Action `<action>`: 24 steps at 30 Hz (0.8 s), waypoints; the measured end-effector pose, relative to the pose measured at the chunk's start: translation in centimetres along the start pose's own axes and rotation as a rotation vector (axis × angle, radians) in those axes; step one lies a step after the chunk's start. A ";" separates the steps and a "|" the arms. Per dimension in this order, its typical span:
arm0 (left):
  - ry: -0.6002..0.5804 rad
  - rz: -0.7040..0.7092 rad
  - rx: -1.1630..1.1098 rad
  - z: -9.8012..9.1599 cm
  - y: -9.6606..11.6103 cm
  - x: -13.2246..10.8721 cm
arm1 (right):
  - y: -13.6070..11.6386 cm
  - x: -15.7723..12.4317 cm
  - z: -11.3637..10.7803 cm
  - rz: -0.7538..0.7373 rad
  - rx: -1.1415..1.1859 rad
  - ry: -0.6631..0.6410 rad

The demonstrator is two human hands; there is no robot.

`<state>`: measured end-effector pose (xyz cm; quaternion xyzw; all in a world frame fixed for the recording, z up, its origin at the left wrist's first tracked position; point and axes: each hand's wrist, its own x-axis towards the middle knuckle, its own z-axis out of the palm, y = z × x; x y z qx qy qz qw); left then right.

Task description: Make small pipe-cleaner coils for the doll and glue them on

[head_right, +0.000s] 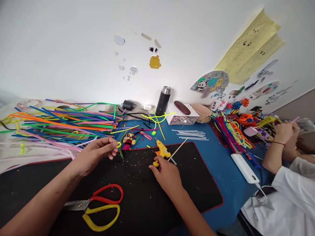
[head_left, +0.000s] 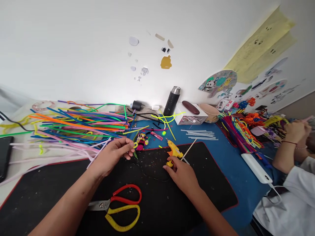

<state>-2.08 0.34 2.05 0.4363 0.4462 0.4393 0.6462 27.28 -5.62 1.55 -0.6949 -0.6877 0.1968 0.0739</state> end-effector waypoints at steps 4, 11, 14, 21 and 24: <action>-0.036 -0.041 -0.061 0.4 0.3 -0.3 | 0.6 0.1 0.9 -0.028 0.041 0.076; -0.063 -0.107 -0.172 1.1 0.4 -0.6 | 0.5 -0.5 1.0 -0.098 0.208 0.262; -0.123 -0.151 -0.187 1.7 0.2 -1.0 | -0.9 -1.1 0.4 -0.187 0.269 0.303; -0.244 -0.230 -0.281 2.7 0.2 -1.8 | -5.9 -0.2 -0.2 -0.390 0.395 0.335; -0.182 -0.205 -0.412 2.4 0.4 -1.8 | -7.1 1.2 0.3 -0.409 0.476 0.334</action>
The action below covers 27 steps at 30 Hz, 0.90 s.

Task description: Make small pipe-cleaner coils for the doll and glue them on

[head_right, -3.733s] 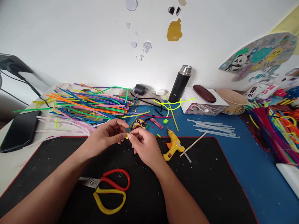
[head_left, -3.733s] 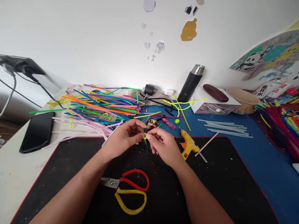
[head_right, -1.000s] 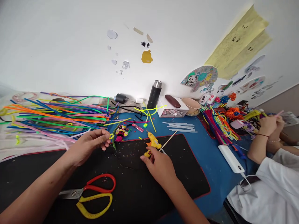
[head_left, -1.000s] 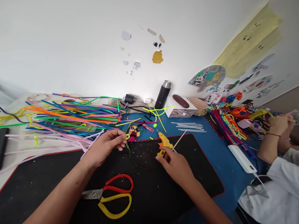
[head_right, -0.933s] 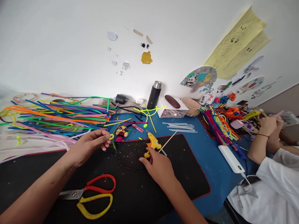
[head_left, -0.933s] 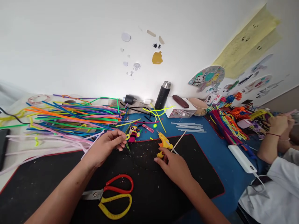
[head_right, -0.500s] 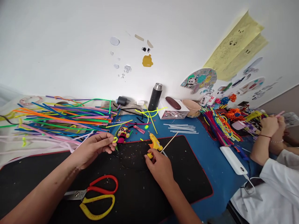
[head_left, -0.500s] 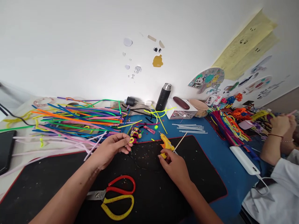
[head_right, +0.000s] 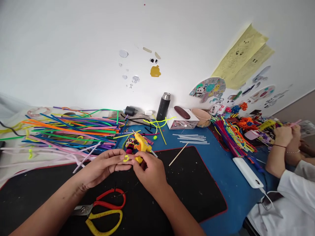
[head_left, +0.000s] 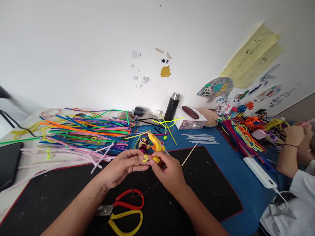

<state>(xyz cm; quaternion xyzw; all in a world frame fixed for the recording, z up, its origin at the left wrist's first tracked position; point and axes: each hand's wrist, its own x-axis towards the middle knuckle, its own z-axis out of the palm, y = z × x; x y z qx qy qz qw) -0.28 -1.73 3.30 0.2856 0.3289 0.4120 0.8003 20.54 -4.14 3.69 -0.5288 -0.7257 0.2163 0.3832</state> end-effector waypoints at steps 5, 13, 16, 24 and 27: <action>0.054 0.046 -0.095 -0.3 0.5 0.1 | 0.5 1.2 1.3 0.067 0.336 -0.051; 0.102 0.158 -0.172 -0.3 0.6 0.6 | 0.3 2.4 3.2 0.125 0.455 -0.089; 0.110 0.236 -0.199 -0.2 0.6 0.7 | 0.2 3.1 3.6 0.095 0.462 -0.098; 0.126 0.333 -0.235 -0.1 0.4 0.7 | -0.2 4.9 4.6 0.243 0.737 0.003; 0.108 0.371 -0.211 0.1 0.6 0.5 | -0.1 5.5 5.1 0.325 0.897 -0.047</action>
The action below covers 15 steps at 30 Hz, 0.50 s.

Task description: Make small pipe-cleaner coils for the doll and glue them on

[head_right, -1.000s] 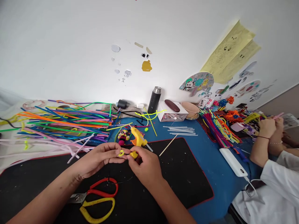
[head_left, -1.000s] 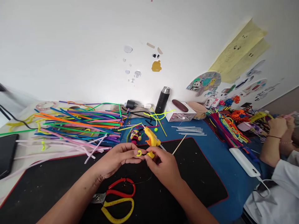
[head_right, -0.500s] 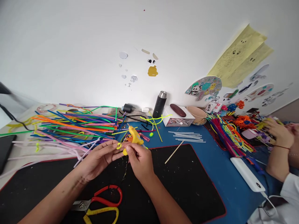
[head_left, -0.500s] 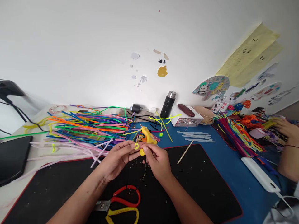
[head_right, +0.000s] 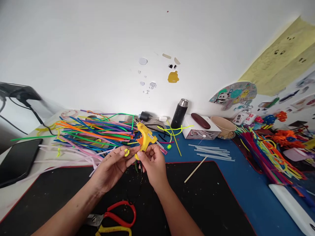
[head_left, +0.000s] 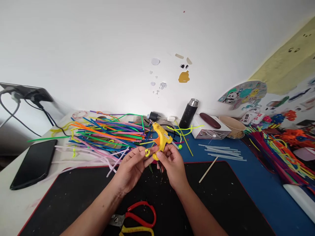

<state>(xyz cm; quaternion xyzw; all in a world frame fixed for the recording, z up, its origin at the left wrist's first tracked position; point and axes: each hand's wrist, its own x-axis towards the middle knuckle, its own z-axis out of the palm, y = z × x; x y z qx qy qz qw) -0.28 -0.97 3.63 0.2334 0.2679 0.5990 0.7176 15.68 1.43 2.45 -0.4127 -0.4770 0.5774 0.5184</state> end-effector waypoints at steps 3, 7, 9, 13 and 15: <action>-0.016 -0.002 0.031 0.3 0.1 -0.1 | 0.0 0.3 0.2 0.093 0.099 -0.039; -0.037 -0.009 0.051 0.7 0.3 -0.3 | -0.3 0.6 0.1 0.196 0.202 -0.111; -0.041 -0.007 0.072 0.7 0.3 -0.3 | -0.5 0.8 -0.1 0.215 0.248 -0.145; -0.032 0.000 0.123 0.7 0.5 -0.5 | -0.4 1.3 -0.5 0.216 0.283 -0.205; -0.038 0.003 0.132 0.6 0.5 -0.5 | -0.2 1.5 -0.6 0.200 0.281 -0.217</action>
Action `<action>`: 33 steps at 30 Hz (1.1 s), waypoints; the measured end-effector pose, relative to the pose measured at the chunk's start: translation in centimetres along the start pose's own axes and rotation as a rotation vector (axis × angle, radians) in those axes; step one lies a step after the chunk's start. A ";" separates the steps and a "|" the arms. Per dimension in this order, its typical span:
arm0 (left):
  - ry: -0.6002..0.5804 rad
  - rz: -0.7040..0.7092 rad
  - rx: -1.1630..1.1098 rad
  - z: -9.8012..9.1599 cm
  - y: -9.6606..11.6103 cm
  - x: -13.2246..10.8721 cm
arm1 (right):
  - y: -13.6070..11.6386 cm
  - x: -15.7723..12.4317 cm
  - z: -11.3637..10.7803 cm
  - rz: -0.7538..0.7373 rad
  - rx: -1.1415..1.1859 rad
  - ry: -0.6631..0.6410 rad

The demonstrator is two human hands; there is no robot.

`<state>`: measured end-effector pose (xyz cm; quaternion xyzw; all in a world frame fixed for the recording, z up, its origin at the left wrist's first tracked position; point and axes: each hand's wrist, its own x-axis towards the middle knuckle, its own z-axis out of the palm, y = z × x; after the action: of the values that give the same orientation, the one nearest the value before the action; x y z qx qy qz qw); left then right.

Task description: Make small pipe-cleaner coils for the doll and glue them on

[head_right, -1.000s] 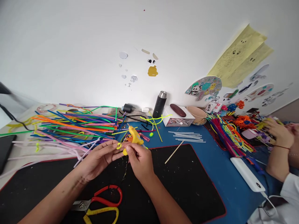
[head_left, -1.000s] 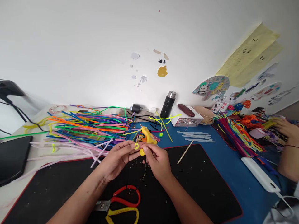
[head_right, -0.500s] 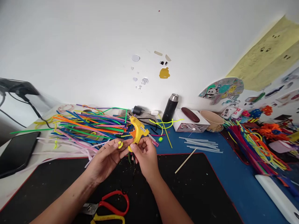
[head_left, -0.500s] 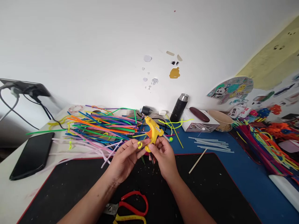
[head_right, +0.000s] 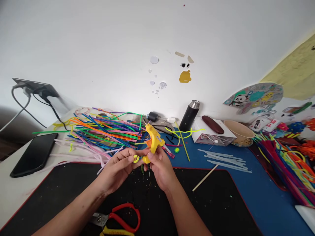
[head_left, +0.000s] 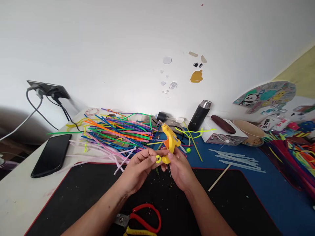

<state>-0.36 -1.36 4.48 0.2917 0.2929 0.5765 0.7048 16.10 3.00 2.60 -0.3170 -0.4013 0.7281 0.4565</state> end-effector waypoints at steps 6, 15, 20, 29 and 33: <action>-0.010 -0.053 0.027 0.0 -0.4 -0.1 | 0.3 -0.3 -0.5 -0.049 -0.048 0.004; 0.055 -0.074 0.131 -0.8 0.6 0.3 | 0.2 -1.4 -1.4 0.010 -0.047 0.053; 0.335 0.176 0.321 -2.1 1.9 1.1 | -0.7 -1.6 -1.1 -0.036 -0.010 0.049; 0.379 0.289 0.590 -1.8 1.8 0.8 | 0.2 -2.4 -0.5 -0.034 -0.141 -0.054; 0.372 0.308 0.621 -1.6 1.8 0.8 | 0.3 -3.0 0.1 -0.045 -0.370 -0.039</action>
<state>-2.62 -0.17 4.68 0.4218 0.5291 0.6026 0.4232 17.07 0.19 2.69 -0.3723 -0.5443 0.6373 0.3987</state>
